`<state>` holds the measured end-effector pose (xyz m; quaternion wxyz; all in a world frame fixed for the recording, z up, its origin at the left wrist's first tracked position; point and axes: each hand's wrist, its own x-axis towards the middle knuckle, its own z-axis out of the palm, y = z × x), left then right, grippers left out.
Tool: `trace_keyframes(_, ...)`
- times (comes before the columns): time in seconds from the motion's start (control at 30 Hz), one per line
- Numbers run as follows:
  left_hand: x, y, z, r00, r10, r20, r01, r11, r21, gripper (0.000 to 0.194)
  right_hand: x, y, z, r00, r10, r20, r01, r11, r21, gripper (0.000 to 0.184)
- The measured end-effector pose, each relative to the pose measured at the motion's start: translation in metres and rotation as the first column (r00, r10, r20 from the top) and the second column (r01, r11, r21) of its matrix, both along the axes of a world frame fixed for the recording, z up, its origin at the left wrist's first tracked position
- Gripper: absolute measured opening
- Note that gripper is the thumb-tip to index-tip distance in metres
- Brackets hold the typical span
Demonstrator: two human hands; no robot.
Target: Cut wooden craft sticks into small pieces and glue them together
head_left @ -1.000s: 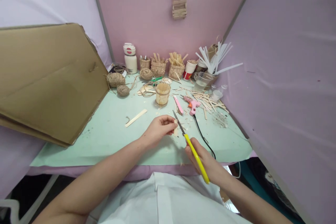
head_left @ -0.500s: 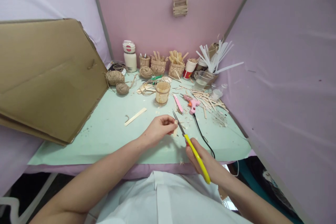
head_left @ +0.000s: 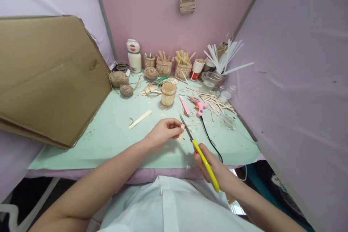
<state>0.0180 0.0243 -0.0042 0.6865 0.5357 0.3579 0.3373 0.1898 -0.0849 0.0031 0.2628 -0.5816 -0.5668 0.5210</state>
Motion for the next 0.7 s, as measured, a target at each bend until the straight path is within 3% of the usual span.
trace_keyframes(0.13,-0.002,0.001,0.002,1.0,-0.007,-0.027,0.006,1.0,-0.002,0.021,0.004,-0.002,-0.004,0.998,-0.064,0.029,0.064,0.998,0.023,0.025)
trace_keyframes(0.7,-0.001,0.0,0.005,0.998,-0.031,-0.055,0.03,0.999,-0.023,0.017,0.001,0.001,0.014,0.999,0.031,0.04,-0.03,0.999,-0.042,0.028)
